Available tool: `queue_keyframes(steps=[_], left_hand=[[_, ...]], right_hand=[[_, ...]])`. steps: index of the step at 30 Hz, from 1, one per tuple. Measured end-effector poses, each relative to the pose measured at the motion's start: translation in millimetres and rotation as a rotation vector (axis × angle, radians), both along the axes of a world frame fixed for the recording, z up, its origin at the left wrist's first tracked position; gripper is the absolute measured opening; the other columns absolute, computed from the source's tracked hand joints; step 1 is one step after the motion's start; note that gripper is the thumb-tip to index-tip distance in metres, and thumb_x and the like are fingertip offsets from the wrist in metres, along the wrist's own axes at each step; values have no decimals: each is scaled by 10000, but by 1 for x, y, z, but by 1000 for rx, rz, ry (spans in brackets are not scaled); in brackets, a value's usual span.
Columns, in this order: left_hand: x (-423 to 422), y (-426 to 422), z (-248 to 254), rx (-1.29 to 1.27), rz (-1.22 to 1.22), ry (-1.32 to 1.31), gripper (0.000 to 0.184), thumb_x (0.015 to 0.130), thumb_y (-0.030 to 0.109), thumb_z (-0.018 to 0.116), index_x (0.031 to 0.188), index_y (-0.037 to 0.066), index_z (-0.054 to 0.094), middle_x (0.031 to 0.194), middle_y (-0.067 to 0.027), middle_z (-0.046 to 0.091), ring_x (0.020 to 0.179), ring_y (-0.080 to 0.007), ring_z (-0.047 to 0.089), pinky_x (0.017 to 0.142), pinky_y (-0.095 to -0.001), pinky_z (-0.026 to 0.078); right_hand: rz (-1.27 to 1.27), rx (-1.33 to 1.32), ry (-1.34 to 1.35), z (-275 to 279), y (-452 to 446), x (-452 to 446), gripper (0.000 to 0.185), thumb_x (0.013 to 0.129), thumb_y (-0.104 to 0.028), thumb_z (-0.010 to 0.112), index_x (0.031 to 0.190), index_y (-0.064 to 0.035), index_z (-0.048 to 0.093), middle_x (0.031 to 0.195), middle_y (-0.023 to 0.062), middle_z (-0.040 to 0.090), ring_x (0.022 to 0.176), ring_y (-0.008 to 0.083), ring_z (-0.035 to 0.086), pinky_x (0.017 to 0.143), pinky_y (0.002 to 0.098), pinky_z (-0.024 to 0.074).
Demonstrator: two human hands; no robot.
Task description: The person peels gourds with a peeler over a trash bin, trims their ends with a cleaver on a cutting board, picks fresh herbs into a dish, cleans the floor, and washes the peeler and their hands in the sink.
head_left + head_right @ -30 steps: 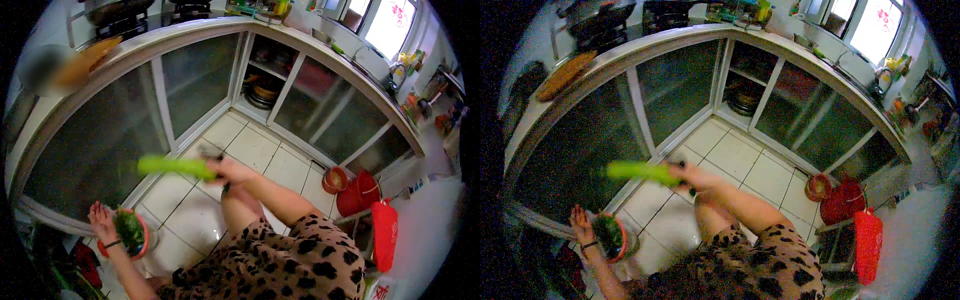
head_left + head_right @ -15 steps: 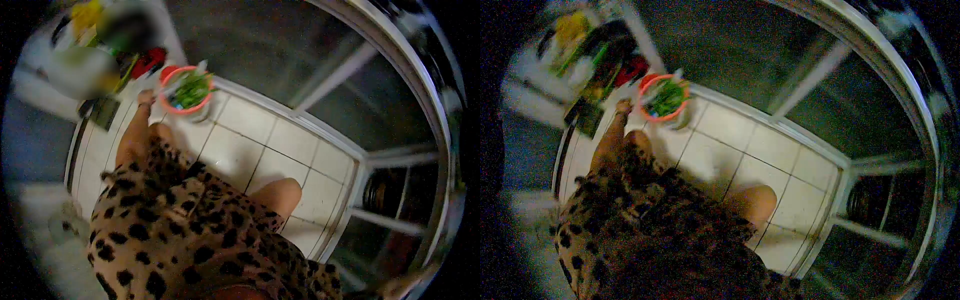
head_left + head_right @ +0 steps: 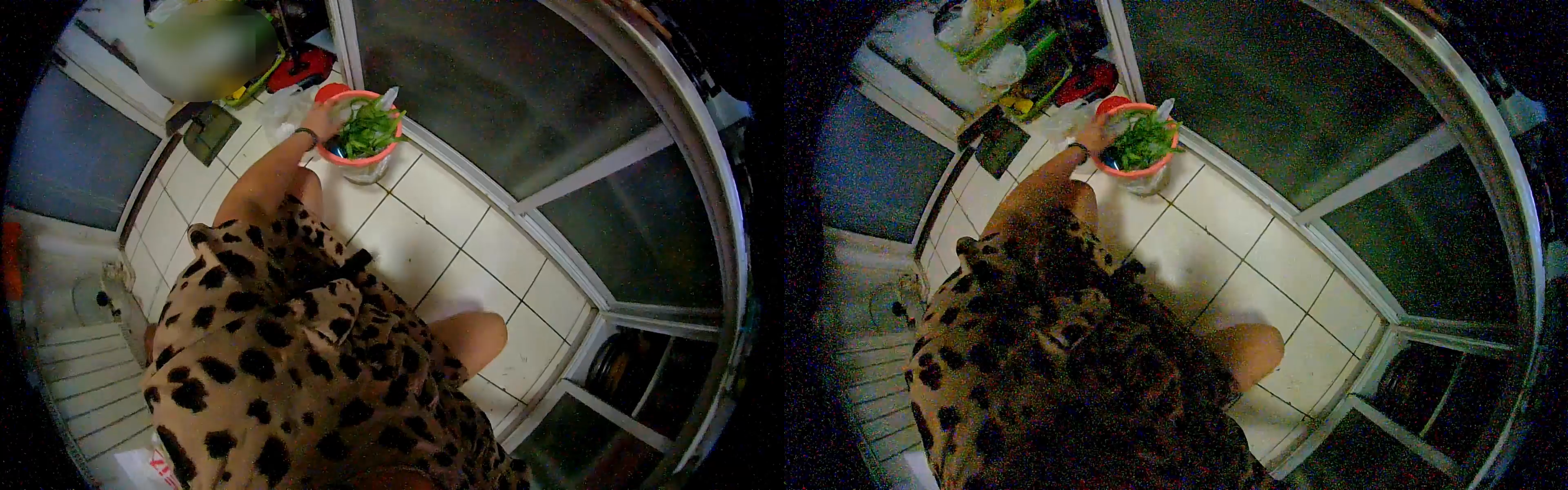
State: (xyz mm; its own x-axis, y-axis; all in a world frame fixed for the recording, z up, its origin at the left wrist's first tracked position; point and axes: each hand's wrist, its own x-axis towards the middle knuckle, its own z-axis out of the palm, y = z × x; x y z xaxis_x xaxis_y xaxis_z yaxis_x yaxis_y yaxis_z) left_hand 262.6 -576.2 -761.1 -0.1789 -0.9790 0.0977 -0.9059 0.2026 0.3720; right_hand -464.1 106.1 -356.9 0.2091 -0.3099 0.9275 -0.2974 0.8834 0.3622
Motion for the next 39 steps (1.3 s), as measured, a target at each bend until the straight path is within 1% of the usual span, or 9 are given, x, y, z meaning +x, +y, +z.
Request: queue_keyframes(steps=[1, 3, 4, 6, 7, 14, 26, 32, 39], left_hand=[[-6, -19, -21, -62, -164, 73, 665, 724, 409, 648, 1265, 94, 424, 1186, -228, 497, 1118, -365, 469, 969, -420, 368], [-43, -22, -28, -94, -306, -165, 778, 703, 416, 665, 1341, 139, 316, 1309, -217, 351, 1173, -423, 384, 994, -449, 342], [-56, -20, -29, -44, -377, -112, 786, 696, 429, 669, 1341, 156, 314, 1317, -211, 333, 1148, -431, 404, 979, -463, 352], [-76, -22, -23, 57, -504, -197, 772, 696, 445, 667, 1339, 185, 326, 1331, -198, 309, 1117, -421, 437, 952, -471, 375], [-80, -27, -28, 108, -558, -338, 752, 703, 447, 661, 1336, 198, 340, 1338, -192, 304, 1112, -402, 450, 940, -464, 388], [-74, -53, -76, 444, -367, -331, 633, 690, 340, 696, 1252, 182, 452, 1315, -128, 374, 1125, -347, 470, 937, -427, 410], [0, -22, -11, 215, -514, 131, 528, 693, 304, 679, 1165, 114, 538, 1285, -174, 425, 1087, -342, 513, 906, -373, 437], [-43, -54, 18, 237, -806, -846, 375, 740, 216, 598, 1098, 102, 612, 1110, -113, 585, 920, -310, 605, 740, -460, 484], [-17, -109, 3, -507, -1069, -1393, 288, 848, 259, 461, 1072, 185, 626, 830, -81, 604, 771, -309, 574, 702, -460, 418]], right_hand=[[6, -7, -56, -20, -16, 0, 537, 842, -396, 594, 1197, 0, 516, 733, 116, 645, 538, 230, 592, 463, 348, 483], [820, -94, -570, -51, -77, 25, 405, 823, -283, 601, 1109, -6, 534, 997, 168, 568, 840, 276, 570, 668, 384, 481], [908, -19, -685, -73, -121, 58, 320, 859, -261, 534, 1045, -4, 574, 835, 148, 582, 749, 215, 554, 614, 345, 452], [849, 425, -800, -112, -219, 159, 569, 854, -414, 511, 1195, 41, 485, 1199, 192, 519, 1107, 304, 496, 944, 407, 375], [1146, 327, -1027, -152, -260, 173, 421, 812, -179, 447, 1177, 23, 502, 1202, 171, 508, 1133, 296, 464, 1016, 404, 324], [1422, 657, -1588, -306, -476, 378, 417, 699, 127, 349, 1056, 24, 540, 963, 132, 601, 858, 215, 572, 778, 306, 464], [1376, 748, -2099, -384, -591, 503, 118, 864, 11, 448, 860, 12, 566, 763, 49, 563, 634, 110, 471, 596, 243, 398], [1331, 658, -2177, -389, -590, 511, 122, 851, -10, 480, 896, 1, 593, 763, 52, 574, 623, 92, 467, 536, 219, 362], [1292, 680, -2236, -387, -571, 502, 159, 826, -10, 474, 926, 3, 597, 743, 41, 582, 574, 64, 423, 520, 203, 343]])
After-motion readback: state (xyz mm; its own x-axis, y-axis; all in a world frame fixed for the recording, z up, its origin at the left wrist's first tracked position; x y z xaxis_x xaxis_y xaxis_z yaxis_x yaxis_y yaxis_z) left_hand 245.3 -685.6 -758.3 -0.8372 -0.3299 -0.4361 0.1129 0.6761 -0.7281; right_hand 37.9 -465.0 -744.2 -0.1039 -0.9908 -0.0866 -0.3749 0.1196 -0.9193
